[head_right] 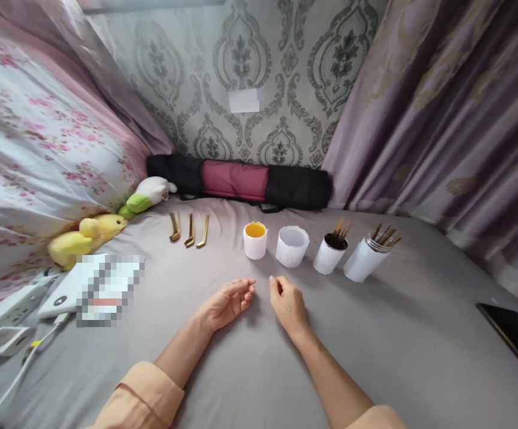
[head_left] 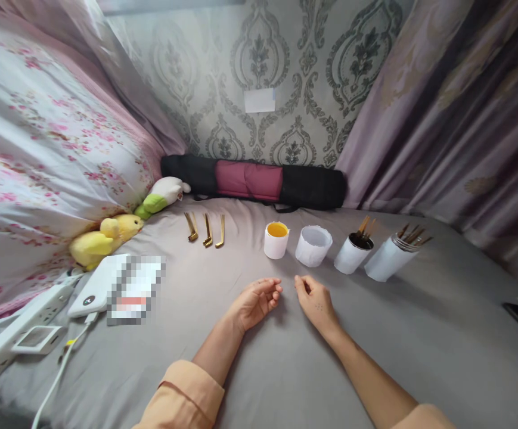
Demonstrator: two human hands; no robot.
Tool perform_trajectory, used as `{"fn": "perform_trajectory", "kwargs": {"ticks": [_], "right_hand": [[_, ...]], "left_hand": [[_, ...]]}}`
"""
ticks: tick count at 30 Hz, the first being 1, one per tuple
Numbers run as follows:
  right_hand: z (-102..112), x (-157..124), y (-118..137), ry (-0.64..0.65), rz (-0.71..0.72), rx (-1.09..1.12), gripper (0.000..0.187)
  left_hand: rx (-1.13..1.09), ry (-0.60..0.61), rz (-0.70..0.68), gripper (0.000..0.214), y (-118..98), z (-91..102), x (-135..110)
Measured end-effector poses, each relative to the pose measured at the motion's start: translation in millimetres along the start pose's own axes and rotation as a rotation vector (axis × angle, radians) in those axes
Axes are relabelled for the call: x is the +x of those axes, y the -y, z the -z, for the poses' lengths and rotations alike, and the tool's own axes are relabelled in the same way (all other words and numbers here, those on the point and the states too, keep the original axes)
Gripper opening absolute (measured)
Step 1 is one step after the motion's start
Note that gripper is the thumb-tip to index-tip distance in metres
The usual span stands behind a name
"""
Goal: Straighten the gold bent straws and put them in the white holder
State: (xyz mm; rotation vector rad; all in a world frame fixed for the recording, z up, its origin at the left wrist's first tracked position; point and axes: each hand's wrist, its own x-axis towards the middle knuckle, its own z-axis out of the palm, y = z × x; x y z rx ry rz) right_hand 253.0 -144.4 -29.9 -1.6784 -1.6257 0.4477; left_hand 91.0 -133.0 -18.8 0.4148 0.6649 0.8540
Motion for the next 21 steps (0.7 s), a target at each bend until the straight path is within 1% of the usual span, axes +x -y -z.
{"fn": "perform_trajectory", "kwargs": {"ticks": [3,9,15,21], "right_hand": [[-1,-1,0,-0.009,0.004,-0.004,0.038],[-2,-2,0,-0.019,-0.012,-0.017,0.038],[-2,-3,-1,-0.03,-0.021,-0.003,0.039],[0,-4,0,-0.037,-0.023,0.037,0.038]], "left_hand": [[0.038,-0.043,-0.021,0.014,-4,0.8,2],[0.132,-0.178,-0.07,0.012,-19,5.1,4],[0.2,-0.25,-0.118,0.011,-36,10.3,5],[0.321,-0.332,-0.195,0.009,-52,20.2,13]]}}
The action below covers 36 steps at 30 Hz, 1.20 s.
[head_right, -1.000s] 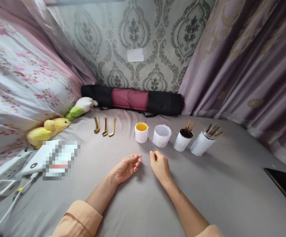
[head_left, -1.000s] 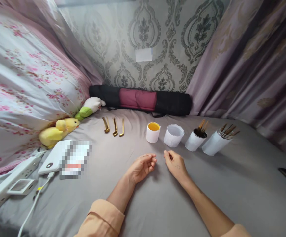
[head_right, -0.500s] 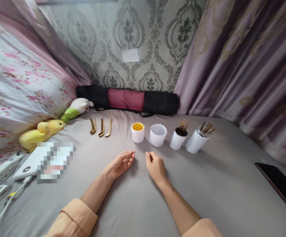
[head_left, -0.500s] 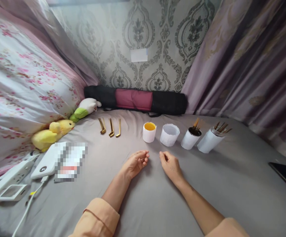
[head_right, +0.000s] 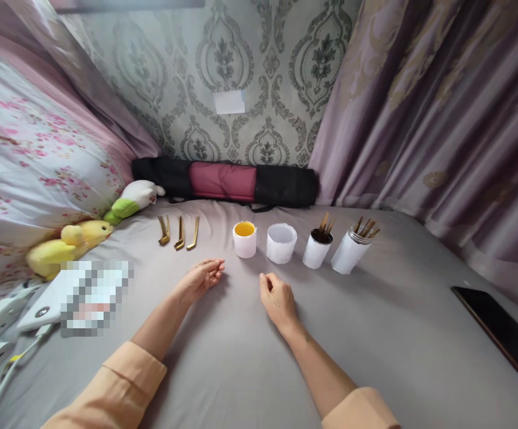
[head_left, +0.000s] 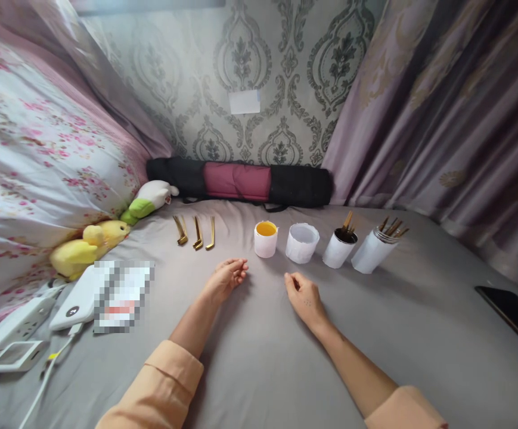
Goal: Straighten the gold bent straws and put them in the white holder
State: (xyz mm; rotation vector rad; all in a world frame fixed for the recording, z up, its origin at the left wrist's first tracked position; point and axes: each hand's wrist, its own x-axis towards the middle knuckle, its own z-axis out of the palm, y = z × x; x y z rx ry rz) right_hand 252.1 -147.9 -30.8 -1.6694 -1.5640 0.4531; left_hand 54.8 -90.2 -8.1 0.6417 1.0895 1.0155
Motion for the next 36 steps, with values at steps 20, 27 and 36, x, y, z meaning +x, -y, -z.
{"fn": "perform_trajectory", "kwargs": {"ticks": [20,27,36], "right_hand": [[-1,1,-2,0.009,0.015,-0.017,0.039],[0,1,-2,0.026,0.014,-0.024,0.037],[0,0,-1,0.032,0.015,-0.032,0.038]], "left_hand": [[0.662,-0.342,-0.246,0.012,-17,33.5,39],[0.932,-0.441,-0.343,0.018,-28,49.6,43],[1.231,-0.533,-0.445,0.023,-44,62.0,44]]}}
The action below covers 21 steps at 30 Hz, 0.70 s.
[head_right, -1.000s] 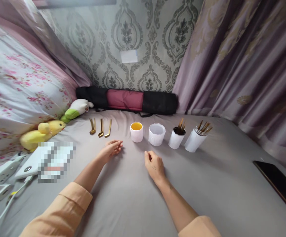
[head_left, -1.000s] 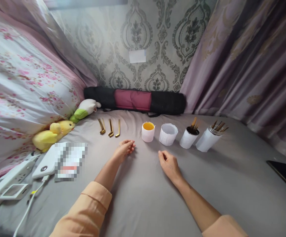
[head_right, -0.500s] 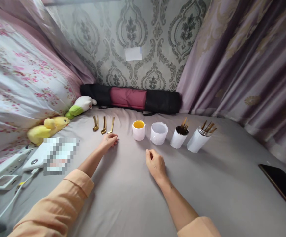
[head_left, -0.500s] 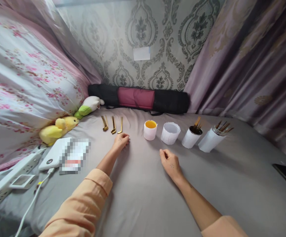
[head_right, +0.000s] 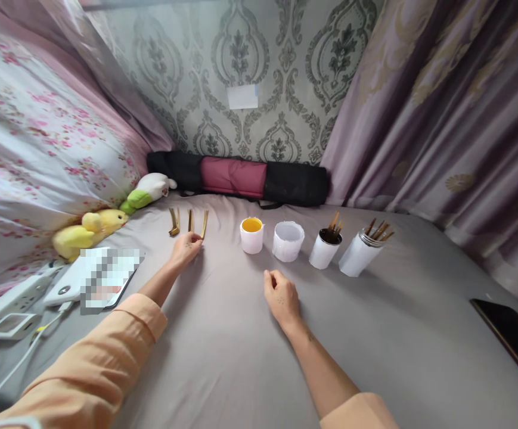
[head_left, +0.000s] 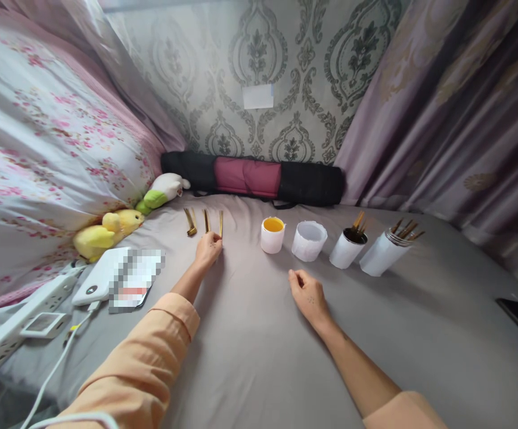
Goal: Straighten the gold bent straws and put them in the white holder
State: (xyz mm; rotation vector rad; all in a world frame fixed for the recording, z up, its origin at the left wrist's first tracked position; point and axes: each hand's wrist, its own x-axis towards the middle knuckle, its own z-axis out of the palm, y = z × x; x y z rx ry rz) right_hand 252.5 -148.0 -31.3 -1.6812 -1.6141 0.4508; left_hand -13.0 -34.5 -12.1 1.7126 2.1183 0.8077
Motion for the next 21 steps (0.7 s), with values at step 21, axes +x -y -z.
{"fn": "perform_trajectory", "kwargs": {"ticks": [21], "right_hand": [[-1,1,-1,-0.006,-0.01,0.011,0.037]], "left_hand": [[0.326,-0.016,-0.127,0.027,4,-5.4,18]]}}
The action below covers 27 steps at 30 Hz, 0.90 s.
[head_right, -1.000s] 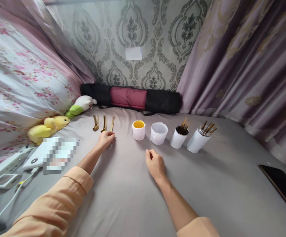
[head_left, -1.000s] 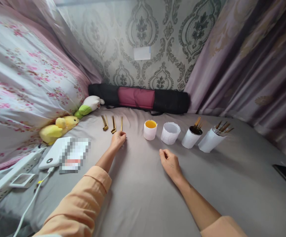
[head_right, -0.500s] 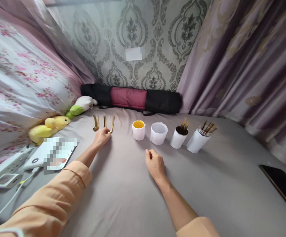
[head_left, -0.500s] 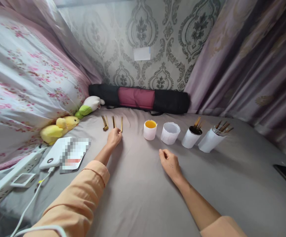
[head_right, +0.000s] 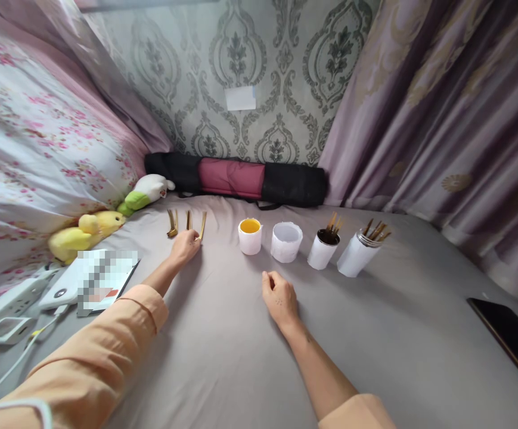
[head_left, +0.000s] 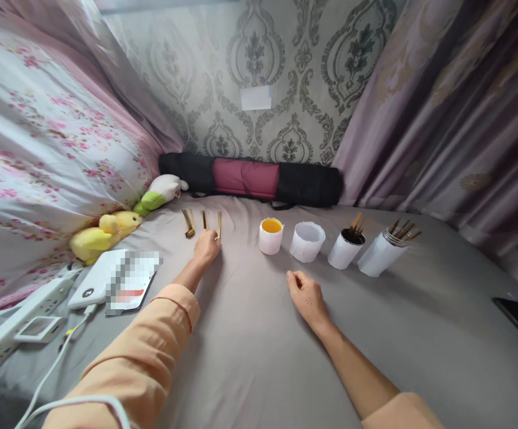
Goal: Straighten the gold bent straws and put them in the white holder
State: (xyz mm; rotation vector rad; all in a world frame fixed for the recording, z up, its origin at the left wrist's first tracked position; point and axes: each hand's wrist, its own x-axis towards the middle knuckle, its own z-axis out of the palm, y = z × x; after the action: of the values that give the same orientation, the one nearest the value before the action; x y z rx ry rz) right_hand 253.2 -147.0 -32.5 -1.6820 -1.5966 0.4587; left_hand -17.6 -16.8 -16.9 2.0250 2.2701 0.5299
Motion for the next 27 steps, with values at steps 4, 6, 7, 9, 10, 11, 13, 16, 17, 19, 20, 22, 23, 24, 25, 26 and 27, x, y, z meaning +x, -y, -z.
{"fn": "perform_trajectory", "kwargs": {"ticks": [4,6,7,9,10,11,13,16,17,19,20,22,23,24,25,26,27], "right_hand": [[0.1,-0.1,0.2,0.009,-0.004,0.003,0.036],[0.3,-0.2,0.5,0.011,-0.003,0.0,0.037],[0.3,-0.2,0.5,0.01,-0.003,-0.003,0.037],[0.4,-0.2,0.5,0.007,-0.002,-0.011,0.037],[0.4,-0.3,0.3,0.004,-0.001,-0.014,0.037],[0.3,-0.3,0.2,0.003,0.001,-0.016,0.037],[0.0,-0.3,-0.3,0.001,0.005,-0.016,0.038],[-0.5,-0.1,-0.7,0.004,0.006,-0.022,0.037],[-0.5,0.1,-0.8,0.005,0.005,-0.024,0.037],[-0.5,0.3,-0.7,0.006,0.003,-0.028,0.037],[-0.3,0.3,-0.6,0.007,0.004,-0.027,0.037],[0.1,0.3,-0.3,0.009,0.004,-0.026,0.038],[0.4,0.2,-0.1,0.009,0.002,-0.025,0.038],[0.6,0.1,0.2,0.011,-0.001,-0.024,0.038],[0.8,0.0,0.5,0.013,-0.003,-0.023,0.038],[1.0,-0.2,0.8,0.015,-0.005,-0.021,0.037],[1.1,-0.3,1.1,0.016,-0.006,-0.019,0.037]], "left_hand": [[0.024,0.002,-0.011,0.026,-2.9,1.2,-0.1],[0.032,0.002,-0.015,0.025,-4.0,1.8,-0.6],[0.036,0.001,-0.016,0.025,-4.3,2.0,-0.8],[0.043,0.002,-0.017,0.025,-4.5,1.9,-0.8],[0.046,0.003,-0.017,0.025,-4.5,1.6,-0.6],[0.048,0.004,-0.017,0.025,-4.5,1.2,-0.3],[0.052,0.007,-0.02,0.025,-4.4,0.2,0.4],[0.058,0.014,-0.021,0.025,-4.6,-1.3,1.3],[0.06,0.015,-0.021,0.025,-4.7,-1.7,1.4],[0.061,0.017,-0.021,0.025,-5.1,-2.0,1.3],[0.061,0.016,-0.022,0.025,-5.3,-2.1,1.1],[0.061,0.016,-0.021,0.025,-5.5,-2.1,0.9],[0.061,0.017,-0.021,0.025,-5.5,-2.1,0.9],[0.062,0.018,-0.019,0.025,-5.5,-2.3,1.0],[0.062,0.018,-0.018,0.025,-5.4,-2.4,1.2],[0.063,0.019,-0.018,0.025,-5.2,-2.6,1.5],[0.064,0.019,-0.018,0.025,-4.9,-2.9,1.9]]}}
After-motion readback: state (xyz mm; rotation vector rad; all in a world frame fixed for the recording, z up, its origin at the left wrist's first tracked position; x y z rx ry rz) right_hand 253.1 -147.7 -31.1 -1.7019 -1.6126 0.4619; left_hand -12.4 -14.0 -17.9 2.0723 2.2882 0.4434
